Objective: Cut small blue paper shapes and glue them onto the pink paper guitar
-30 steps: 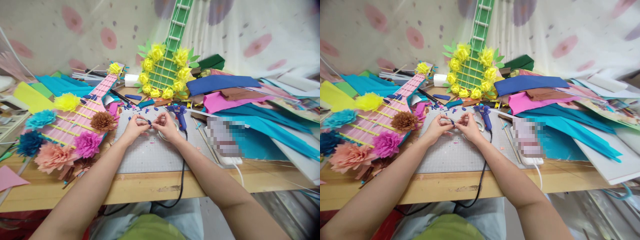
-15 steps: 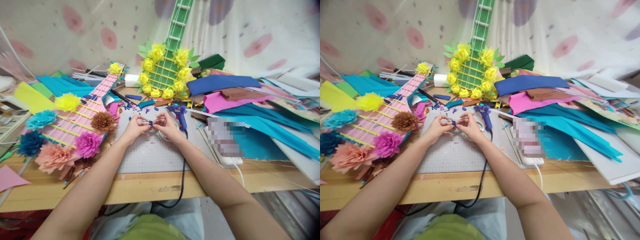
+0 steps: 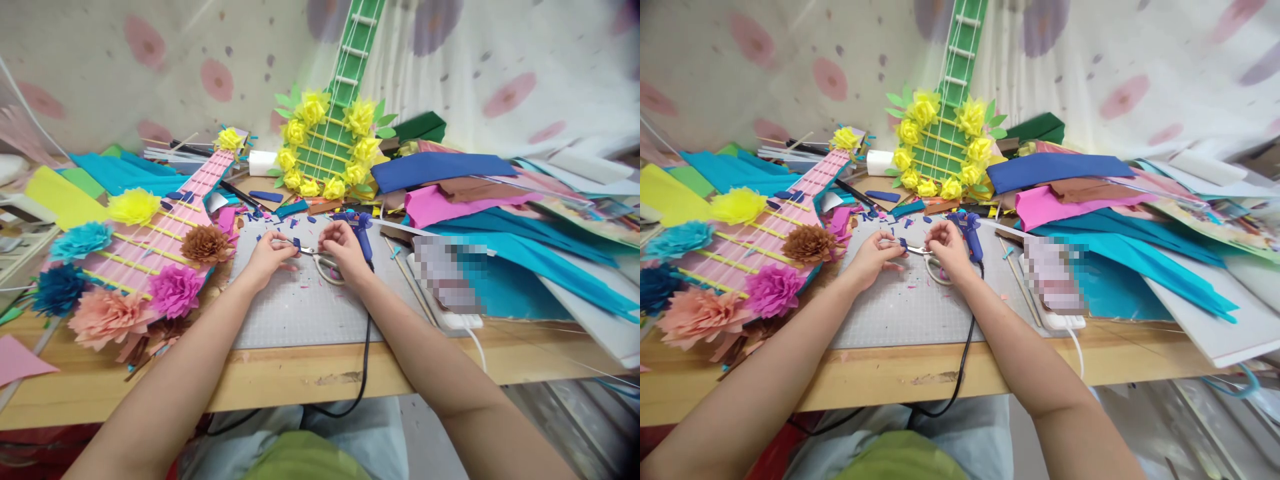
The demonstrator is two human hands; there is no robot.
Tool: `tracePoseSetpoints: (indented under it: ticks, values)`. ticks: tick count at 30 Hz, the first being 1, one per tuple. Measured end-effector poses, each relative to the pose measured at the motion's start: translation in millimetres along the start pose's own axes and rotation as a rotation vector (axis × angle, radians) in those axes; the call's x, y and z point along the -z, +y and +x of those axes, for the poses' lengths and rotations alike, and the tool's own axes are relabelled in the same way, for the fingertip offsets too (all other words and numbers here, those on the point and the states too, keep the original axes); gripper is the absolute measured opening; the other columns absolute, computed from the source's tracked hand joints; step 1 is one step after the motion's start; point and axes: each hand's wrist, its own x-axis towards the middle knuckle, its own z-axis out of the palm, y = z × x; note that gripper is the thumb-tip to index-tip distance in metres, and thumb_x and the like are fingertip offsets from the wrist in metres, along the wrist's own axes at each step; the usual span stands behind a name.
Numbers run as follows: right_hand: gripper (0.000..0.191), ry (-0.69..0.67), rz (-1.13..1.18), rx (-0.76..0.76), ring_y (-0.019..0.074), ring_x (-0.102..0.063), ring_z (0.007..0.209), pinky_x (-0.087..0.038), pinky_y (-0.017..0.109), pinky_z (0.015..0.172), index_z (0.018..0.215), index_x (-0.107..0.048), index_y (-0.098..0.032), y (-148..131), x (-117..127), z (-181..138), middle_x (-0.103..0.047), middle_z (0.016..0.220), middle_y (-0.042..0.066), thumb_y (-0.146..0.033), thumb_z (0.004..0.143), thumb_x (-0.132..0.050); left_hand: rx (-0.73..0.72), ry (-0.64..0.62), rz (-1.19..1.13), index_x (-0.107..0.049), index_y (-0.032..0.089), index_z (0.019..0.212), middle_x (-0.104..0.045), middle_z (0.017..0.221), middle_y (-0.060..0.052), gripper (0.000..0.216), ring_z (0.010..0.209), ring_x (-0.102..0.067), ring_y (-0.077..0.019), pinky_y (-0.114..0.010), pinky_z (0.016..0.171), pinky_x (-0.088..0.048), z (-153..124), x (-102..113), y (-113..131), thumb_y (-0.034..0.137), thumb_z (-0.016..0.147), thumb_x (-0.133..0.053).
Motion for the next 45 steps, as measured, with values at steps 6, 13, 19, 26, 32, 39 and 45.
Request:
tracePoseSetpoints:
  ticks: [6,13,19,26,32,39,45]
  values:
    - [0.013,0.004,-0.445,0.278,0.0133,-0.048,0.065,-0.040,0.029,0.064,0.071,-0.047,-0.021,-6,13,-1,-0.050,0.068,-0.001,-0.010,0.066,-0.041,0.062,-0.014,-0.056,-0.041,0.017,0.083,-0.061,0.066,0.000,0.036,0.067,-0.064,-0.0164,-0.024,0.046,-0.052,2,5,4,0.015,0.060,-0.069]
    - [0.010,-0.215,-0.854,0.632,0.0174,-0.052,0.078,-0.041,0.032,0.073,0.083,-0.055,-0.020,-13,2,-10,-0.058,0.080,0.004,-0.014,0.077,-0.050,0.111,-0.039,-0.047,-0.047,0.016,0.087,-0.060,0.070,-0.001,0.033,0.065,-0.062,-0.0138,-0.022,0.046,-0.051,-3,5,11,0.013,0.061,-0.067]
    - [0.010,-0.241,-1.004,0.766,0.0175,-0.051,0.078,-0.040,0.032,0.073,0.085,-0.057,-0.019,-8,-3,-7,-0.059,0.080,0.006,-0.016,0.084,-0.047,0.113,-0.087,-0.016,-0.053,0.014,0.087,-0.059,0.072,-0.002,0.028,0.064,-0.061,-0.0129,-0.020,0.044,-0.050,-3,4,11,0.015,0.063,-0.066]
    - [0.010,-0.238,-1.036,0.754,0.0179,-0.051,0.078,-0.040,0.033,0.073,0.083,-0.057,-0.019,-5,-4,-5,-0.059,0.079,0.005,-0.018,0.085,-0.048,0.111,-0.102,-0.004,-0.054,0.015,0.083,-0.057,0.070,-0.001,0.026,0.063,-0.060,-0.0125,-0.021,0.042,-0.050,-2,4,11,0.017,0.062,-0.068]
    - [0.007,-0.201,-0.956,0.708,0.0158,-0.052,0.074,-0.041,0.030,0.070,0.081,-0.057,-0.020,-5,-5,-5,-0.058,0.075,0.003,-0.018,0.083,-0.051,0.120,-0.139,-0.010,-0.056,0.014,0.077,-0.057,0.071,-0.002,0.021,0.065,-0.060,-0.0125,-0.020,0.044,-0.051,0,6,10,0.020,0.061,-0.068]
    - [0.005,-0.193,-0.908,0.682,0.0149,-0.053,0.072,-0.042,0.029,0.068,0.079,-0.058,-0.019,-4,-4,-6,-0.058,0.075,0.003,-0.017,0.081,-0.053,0.120,-0.137,-0.015,-0.055,0.015,0.073,-0.058,0.070,-0.001,0.023,0.066,-0.063,-0.0145,-0.022,0.045,-0.051,0,5,8,0.023,0.060,-0.071]
    - [0.006,-0.198,-0.883,0.556,0.0142,-0.052,0.071,-0.042,0.028,0.068,0.077,-0.058,-0.019,-2,-5,-6,-0.057,0.073,0.002,-0.018,0.081,-0.054,0.089,-0.096,-0.014,-0.056,0.014,0.072,-0.058,0.069,-0.002,0.024,0.068,-0.062,-0.0150,-0.021,0.045,-0.051,0,4,5,0.024,0.058,-0.073]
